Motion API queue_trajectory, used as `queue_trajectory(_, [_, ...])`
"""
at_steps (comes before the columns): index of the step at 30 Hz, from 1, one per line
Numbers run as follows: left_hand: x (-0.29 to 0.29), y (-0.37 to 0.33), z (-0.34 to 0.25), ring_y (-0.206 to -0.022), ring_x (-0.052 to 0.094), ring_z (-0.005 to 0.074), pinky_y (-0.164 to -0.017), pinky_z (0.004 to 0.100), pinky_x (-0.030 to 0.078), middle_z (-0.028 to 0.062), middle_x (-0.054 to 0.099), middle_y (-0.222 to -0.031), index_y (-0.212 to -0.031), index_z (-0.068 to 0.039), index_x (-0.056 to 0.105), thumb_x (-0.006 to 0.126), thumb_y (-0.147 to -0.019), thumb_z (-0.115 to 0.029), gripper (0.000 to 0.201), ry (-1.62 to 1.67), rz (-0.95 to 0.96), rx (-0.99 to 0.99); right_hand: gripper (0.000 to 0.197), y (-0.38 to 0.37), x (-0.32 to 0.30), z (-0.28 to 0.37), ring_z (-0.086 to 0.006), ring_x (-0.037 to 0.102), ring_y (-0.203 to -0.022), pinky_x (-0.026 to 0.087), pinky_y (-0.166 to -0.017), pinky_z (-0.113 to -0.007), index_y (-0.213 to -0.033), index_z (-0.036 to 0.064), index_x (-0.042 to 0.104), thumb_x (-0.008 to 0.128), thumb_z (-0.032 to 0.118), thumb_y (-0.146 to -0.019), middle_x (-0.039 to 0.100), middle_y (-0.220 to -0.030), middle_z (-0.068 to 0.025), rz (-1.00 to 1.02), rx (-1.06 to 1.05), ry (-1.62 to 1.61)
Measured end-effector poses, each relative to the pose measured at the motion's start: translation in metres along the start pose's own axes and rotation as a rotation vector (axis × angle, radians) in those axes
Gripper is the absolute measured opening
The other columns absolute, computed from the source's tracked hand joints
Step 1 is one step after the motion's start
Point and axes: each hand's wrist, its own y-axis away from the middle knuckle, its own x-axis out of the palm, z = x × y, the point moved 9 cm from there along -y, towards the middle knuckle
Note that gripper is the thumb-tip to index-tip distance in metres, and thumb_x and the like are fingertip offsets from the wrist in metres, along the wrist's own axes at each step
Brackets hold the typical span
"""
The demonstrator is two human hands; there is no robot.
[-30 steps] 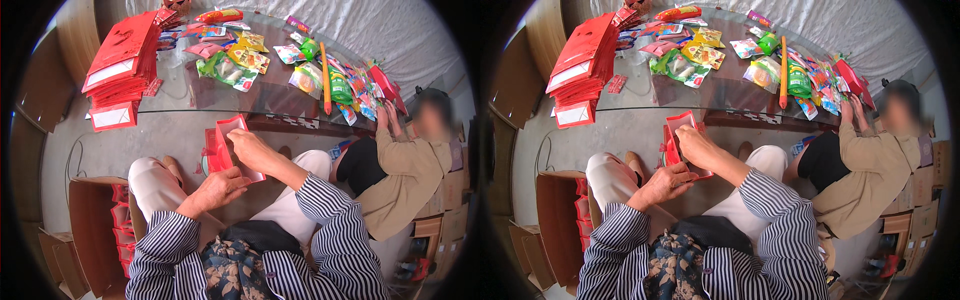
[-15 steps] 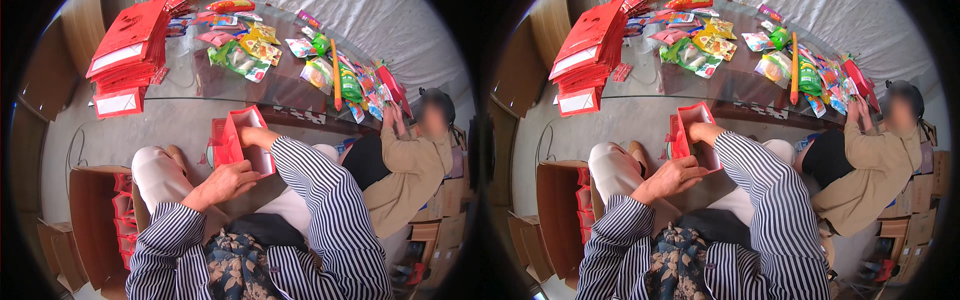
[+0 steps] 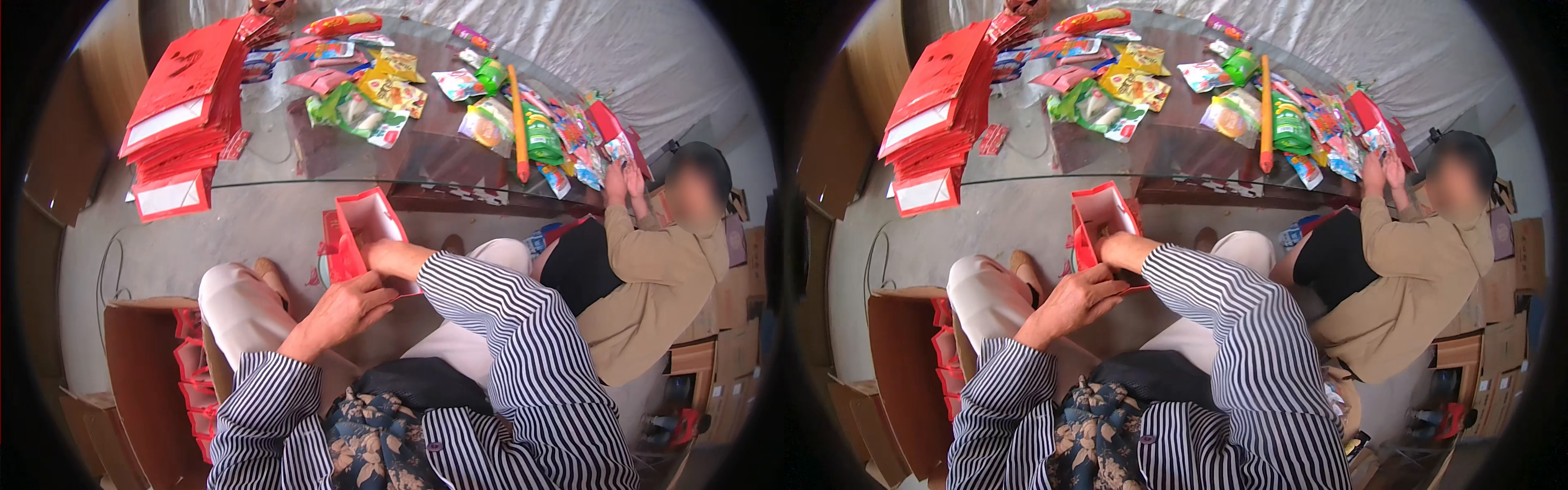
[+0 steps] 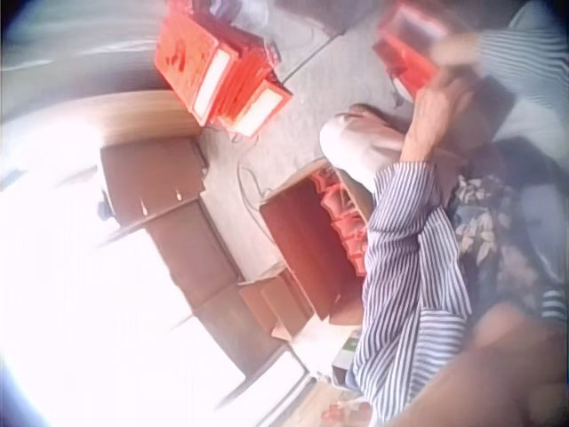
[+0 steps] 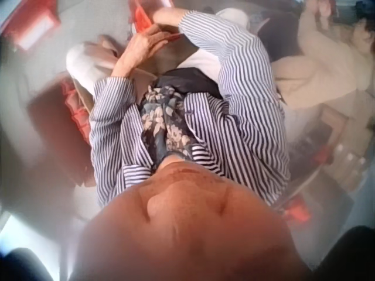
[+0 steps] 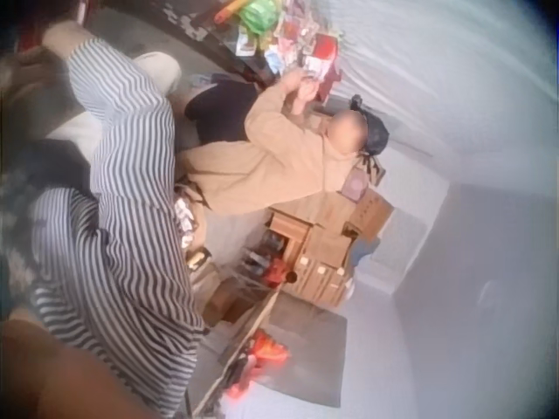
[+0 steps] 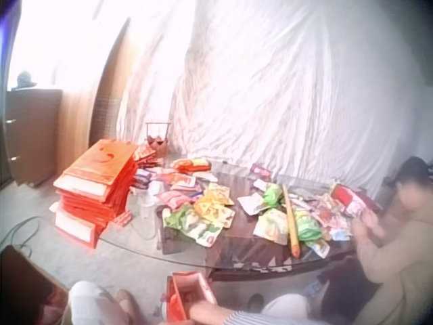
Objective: Packing small snacks and items into red gift bags.
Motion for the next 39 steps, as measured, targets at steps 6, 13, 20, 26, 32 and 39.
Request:
queue_trajectory(6, [0.007,-0.009,-0.003,-0.078,0.063,0.0289,-0.068,0.039,0.053,0.0104,0.059,-0.089,-0.105,-0.004,0.069,0.07,-0.082,-0.009,0.023,-0.001,0.036,0.007,0.015,0.092,-0.086,-0.017,-0.0318,0.067,-0.084,0.053,-0.074,-0.041,-0.094,0.0043,0.069,0.061,0.014,-0.085,0.069,-0.091,-0.0147,-0.54,-0.409,-0.483])
queue_trajectory(13, [0.008,-0.014,-0.006,-0.077,0.062,0.0268,-0.067,0.0384,0.053,0.0096,0.058,-0.087,-0.105,-0.004,0.069,0.07,-0.082,-0.012,0.024,0.009,0.03,0.026,0.047,0.214,-0.152,-0.201,-0.0359,0.053,-0.117,0.044,-0.1,-0.04,-0.123,0.0033,0.056,0.067,0.005,-0.078,0.054,-0.125,-0.0187,-1.414,0.189,-0.047])
queue_trajectory(20, [0.007,-0.015,-0.006,-0.08,0.063,0.0265,-0.069,0.038,0.054,0.0092,0.058,-0.089,-0.106,-0.004,0.068,0.07,-0.083,-0.012,0.024,0.011,0.03,0.008,0.065,0.218,-0.101,-0.344,-0.0324,0.064,-0.099,0.054,-0.079,-0.046,-0.135,0.0012,0.042,0.069,0.007,-0.077,0.059,-0.114,-0.0186,-1.068,0.986,-0.314])
queue_trajectory(26, [0.006,-0.019,-0.008,-0.08,0.063,0.0263,-0.069,0.0377,0.054,0.0088,0.058,-0.089,-0.106,-0.005,0.069,0.069,-0.084,-0.013,0.023,0.009,0.024,0.025,0.045,0.205,-0.075,-0.381,-0.0132,0.044,-0.036,0.035,-0.033,-0.03,-0.124,0.0095,0.048,0.06,0.005,-0.08,0.049,-0.059,-0.0021,-1.131,0.731,-1.316])
queue_trajectory(32, [0.004,-0.008,-0.001,-0.08,0.063,0.0264,-0.069,0.0377,0.054,0.0087,0.058,-0.089,-0.107,-0.005,0.068,0.069,-0.085,-0.013,0.024,-0.009,0.025,-0.025,0.05,0.209,-0.075,-0.355,-0.0102,0.042,-0.04,0.032,-0.035,-0.027,-0.13,0.0116,0.049,0.062,0.006,-0.083,0.051,-0.064,-0.0022,-1.112,0.579,-1.37])
queue_trajectory(39, [0.008,-0.019,-0.007,-0.08,0.063,0.0264,-0.069,0.038,0.054,0.0088,0.058,-0.09,-0.107,-0.005,0.068,0.069,-0.085,-0.013,0.024,0.013,0.045,0.013,0.068,0.259,-0.05,-0.319,-0.007,0.04,-0.043,0.032,-0.037,-0.024,-0.146,0.0107,0.039,0.064,0.006,-0.083,0.049,-0.066,-0.001,-1.032,0.477,-1.19])
